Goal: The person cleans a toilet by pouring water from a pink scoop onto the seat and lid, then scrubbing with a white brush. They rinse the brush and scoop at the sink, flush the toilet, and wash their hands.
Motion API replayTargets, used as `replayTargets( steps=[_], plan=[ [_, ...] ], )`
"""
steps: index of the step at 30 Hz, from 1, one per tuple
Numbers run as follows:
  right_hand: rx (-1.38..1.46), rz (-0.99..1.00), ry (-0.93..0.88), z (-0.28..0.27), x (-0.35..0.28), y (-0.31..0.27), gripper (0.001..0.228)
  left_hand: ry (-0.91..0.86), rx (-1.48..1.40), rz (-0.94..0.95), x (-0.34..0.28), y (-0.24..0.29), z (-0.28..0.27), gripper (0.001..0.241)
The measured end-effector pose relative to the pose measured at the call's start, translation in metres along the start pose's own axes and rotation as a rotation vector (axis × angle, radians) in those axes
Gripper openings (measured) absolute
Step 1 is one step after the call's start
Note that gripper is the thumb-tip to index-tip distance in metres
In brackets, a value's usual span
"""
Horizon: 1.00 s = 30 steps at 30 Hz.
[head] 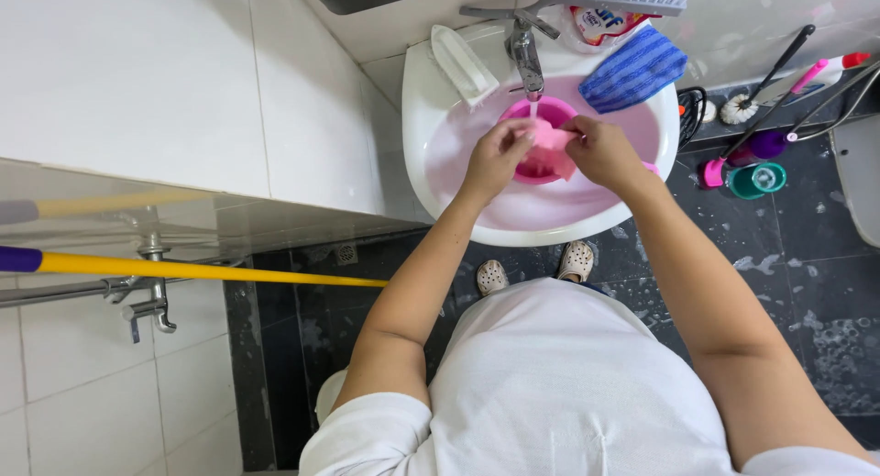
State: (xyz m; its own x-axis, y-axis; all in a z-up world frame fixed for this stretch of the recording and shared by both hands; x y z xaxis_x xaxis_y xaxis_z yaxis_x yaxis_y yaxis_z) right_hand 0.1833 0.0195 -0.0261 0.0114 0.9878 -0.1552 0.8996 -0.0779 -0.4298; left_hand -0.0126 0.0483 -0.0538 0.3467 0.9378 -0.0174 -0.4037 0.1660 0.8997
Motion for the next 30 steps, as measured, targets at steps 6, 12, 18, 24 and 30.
replayTargets(
  steps=[6,12,18,24,30],
  plan=[
    [-0.052,-0.117,0.194,0.048,0.034,0.022,0.025,0.126,0.524,0.064,0.024,-0.050,-0.003,0.028],
    [-0.334,-0.053,-0.274,0.187,0.120,0.079,0.064,0.251,0.519,-0.533,0.095,-0.158,-0.023,0.029],
    [-0.355,-0.061,-0.529,0.210,0.123,0.069,0.051,0.430,0.333,-0.682,0.106,-0.215,-0.046,0.032],
    [-0.432,-0.193,-0.486,0.181,0.119,0.054,0.040,0.605,0.074,-0.606,0.117,-0.278,-0.063,0.037],
    [-0.506,-0.347,-0.410,0.193,0.122,0.052,0.029,0.589,-0.080,-0.650,0.106,-0.240,-0.044,0.041]
  ],
)
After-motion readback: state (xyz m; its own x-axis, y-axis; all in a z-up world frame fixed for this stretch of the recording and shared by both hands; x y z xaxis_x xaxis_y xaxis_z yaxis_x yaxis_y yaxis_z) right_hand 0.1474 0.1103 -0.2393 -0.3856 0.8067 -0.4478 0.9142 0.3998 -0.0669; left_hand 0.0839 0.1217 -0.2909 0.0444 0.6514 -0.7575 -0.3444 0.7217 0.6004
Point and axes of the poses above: each hand's wrist, its own x-axis towards the middle knuckle, its own z-axis out of the palm, y = z × x, the point moved 5 cm from there along x, towards the middle knuckle, and after that the axes turned 15 degrees about -x, right-handed, at the moved point
